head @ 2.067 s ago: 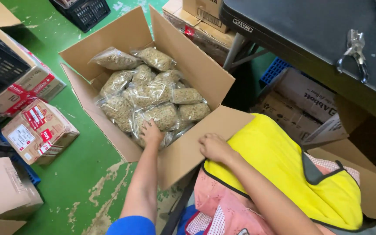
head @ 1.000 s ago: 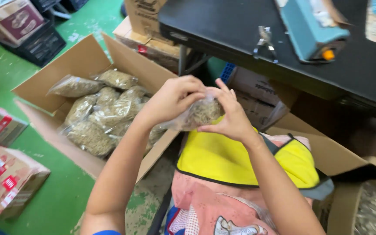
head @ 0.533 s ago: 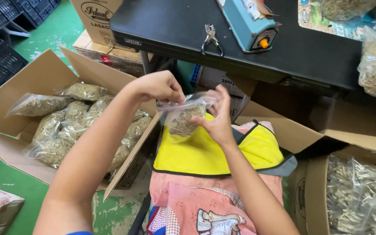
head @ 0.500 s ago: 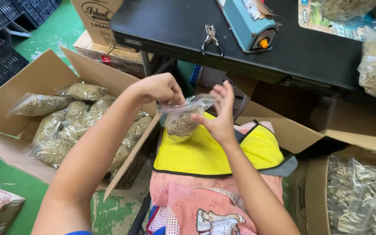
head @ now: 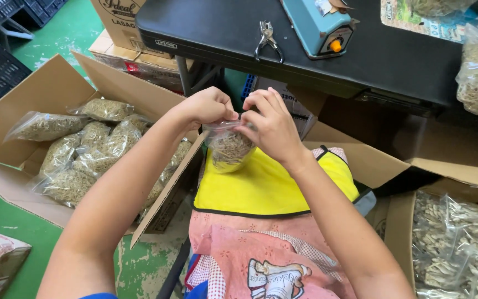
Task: Sealing small plastic bags of dried food using a heat sealer and packing them into a cardboard box.
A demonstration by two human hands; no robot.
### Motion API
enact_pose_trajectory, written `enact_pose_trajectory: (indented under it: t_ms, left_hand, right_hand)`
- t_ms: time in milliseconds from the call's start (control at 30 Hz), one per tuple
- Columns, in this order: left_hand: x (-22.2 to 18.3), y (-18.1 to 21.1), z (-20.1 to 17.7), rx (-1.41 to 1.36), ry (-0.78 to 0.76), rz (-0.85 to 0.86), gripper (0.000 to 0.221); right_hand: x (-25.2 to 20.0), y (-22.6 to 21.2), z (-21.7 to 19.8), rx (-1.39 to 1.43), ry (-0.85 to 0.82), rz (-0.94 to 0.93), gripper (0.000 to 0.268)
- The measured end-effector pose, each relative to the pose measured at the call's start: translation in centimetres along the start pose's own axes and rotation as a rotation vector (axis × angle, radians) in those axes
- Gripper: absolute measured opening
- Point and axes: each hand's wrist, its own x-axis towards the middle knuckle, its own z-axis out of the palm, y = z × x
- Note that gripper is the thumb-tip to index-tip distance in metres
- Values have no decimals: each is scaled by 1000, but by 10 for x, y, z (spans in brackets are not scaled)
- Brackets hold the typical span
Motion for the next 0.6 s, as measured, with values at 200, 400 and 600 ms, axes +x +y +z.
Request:
enact_pose_trajectory:
  t_ms: [200,400,600]
  left_hand:
    - [-10,13,9,201,124,49,11]
    - [-11,17,17,352,206,100,16]
    - [-14,21,10,351,347,175,20]
  right_hand:
    - [14,-12,-24,17,-171,90,18]
    - [12,-20,-29,40,-146,103,21]
    - [28,-23,-59,119,-317,41,24]
